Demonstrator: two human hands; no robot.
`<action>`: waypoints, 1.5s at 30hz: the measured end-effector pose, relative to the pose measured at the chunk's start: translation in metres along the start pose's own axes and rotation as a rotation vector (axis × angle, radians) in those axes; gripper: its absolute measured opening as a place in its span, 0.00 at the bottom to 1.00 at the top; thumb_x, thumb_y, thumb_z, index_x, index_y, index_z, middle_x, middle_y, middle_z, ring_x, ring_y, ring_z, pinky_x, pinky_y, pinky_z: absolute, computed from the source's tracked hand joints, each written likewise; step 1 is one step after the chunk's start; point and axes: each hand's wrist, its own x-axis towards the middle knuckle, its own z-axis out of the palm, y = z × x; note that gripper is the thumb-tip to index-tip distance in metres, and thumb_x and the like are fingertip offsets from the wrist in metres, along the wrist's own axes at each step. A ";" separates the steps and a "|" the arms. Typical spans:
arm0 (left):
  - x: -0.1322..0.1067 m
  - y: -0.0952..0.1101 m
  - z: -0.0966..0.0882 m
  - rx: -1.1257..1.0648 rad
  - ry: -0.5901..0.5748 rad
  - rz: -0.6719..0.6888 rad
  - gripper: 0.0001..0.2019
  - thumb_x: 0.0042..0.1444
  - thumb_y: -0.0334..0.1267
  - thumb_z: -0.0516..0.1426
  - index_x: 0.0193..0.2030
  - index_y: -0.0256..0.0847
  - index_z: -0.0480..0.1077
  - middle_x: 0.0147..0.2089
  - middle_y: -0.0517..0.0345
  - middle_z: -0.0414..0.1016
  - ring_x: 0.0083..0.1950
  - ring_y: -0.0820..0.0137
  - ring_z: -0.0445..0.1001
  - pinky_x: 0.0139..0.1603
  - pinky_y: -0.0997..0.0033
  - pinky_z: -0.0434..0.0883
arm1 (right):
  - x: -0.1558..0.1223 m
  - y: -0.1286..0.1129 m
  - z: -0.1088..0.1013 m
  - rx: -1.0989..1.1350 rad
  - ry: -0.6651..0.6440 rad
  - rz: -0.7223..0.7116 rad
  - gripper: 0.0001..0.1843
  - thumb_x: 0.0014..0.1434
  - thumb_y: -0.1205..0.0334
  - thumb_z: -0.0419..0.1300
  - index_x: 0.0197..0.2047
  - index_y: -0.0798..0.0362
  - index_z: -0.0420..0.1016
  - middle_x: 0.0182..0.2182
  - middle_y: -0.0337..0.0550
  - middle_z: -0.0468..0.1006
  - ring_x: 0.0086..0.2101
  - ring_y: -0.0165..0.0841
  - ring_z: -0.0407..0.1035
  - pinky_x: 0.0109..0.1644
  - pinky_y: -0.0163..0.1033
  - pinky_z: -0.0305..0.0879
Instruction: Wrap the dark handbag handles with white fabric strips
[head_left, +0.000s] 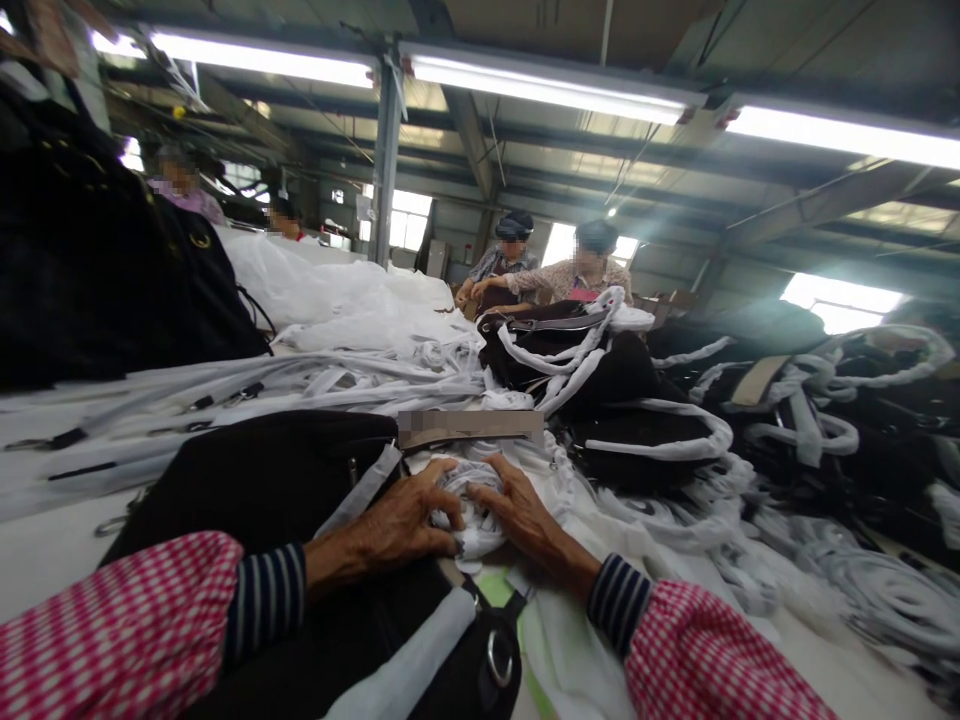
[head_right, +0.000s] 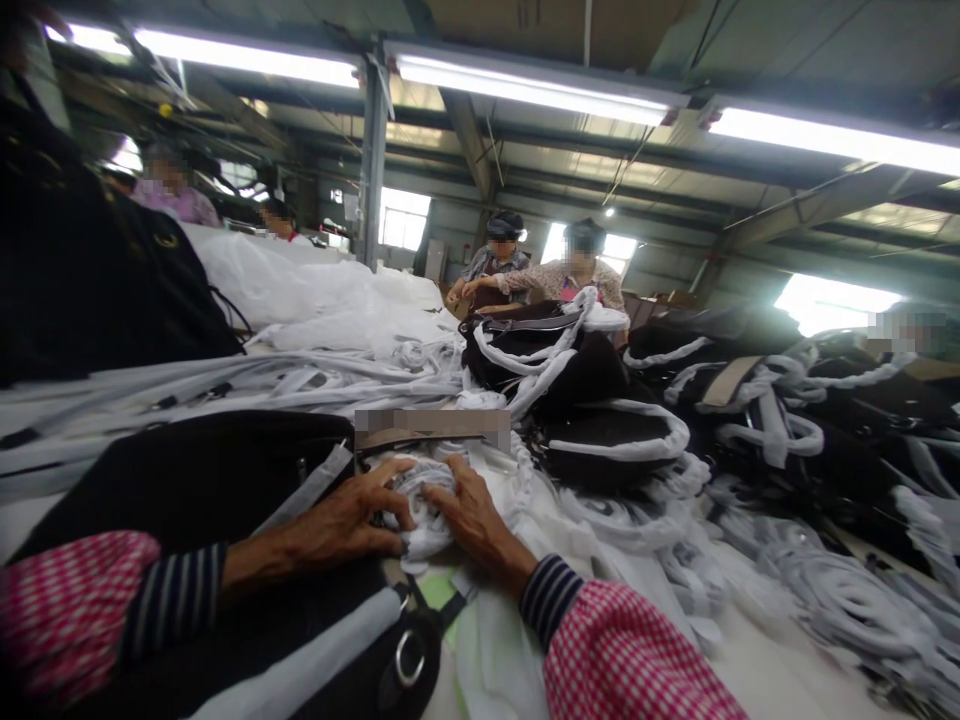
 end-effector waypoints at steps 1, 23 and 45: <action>0.001 0.000 -0.001 0.003 -0.008 -0.011 0.09 0.50 0.27 0.70 0.38 0.41 0.83 0.77 0.43 0.55 0.72 0.44 0.64 0.69 0.51 0.65 | 0.000 0.001 0.000 -0.036 -0.009 0.016 0.13 0.67 0.55 0.59 0.52 0.51 0.71 0.41 0.43 0.78 0.40 0.39 0.73 0.47 0.44 0.69; -0.005 -0.011 0.004 0.257 0.025 0.287 0.05 0.67 0.37 0.61 0.48 0.42 0.71 0.75 0.46 0.60 0.77 0.52 0.54 0.76 0.48 0.57 | -0.059 -0.051 -0.019 -0.670 -0.294 0.000 0.03 0.65 0.65 0.64 0.42 0.53 0.78 0.40 0.46 0.83 0.41 0.39 0.76 0.43 0.39 0.62; -0.001 0.007 -0.021 -0.440 0.210 -0.078 0.20 0.58 0.55 0.63 0.39 0.36 0.79 0.35 0.59 0.76 0.37 0.67 0.70 0.40 0.69 0.64 | -0.017 -0.059 0.002 0.081 0.225 0.014 0.16 0.56 0.66 0.62 0.48 0.48 0.76 0.42 0.41 0.80 0.44 0.38 0.74 0.34 0.36 0.64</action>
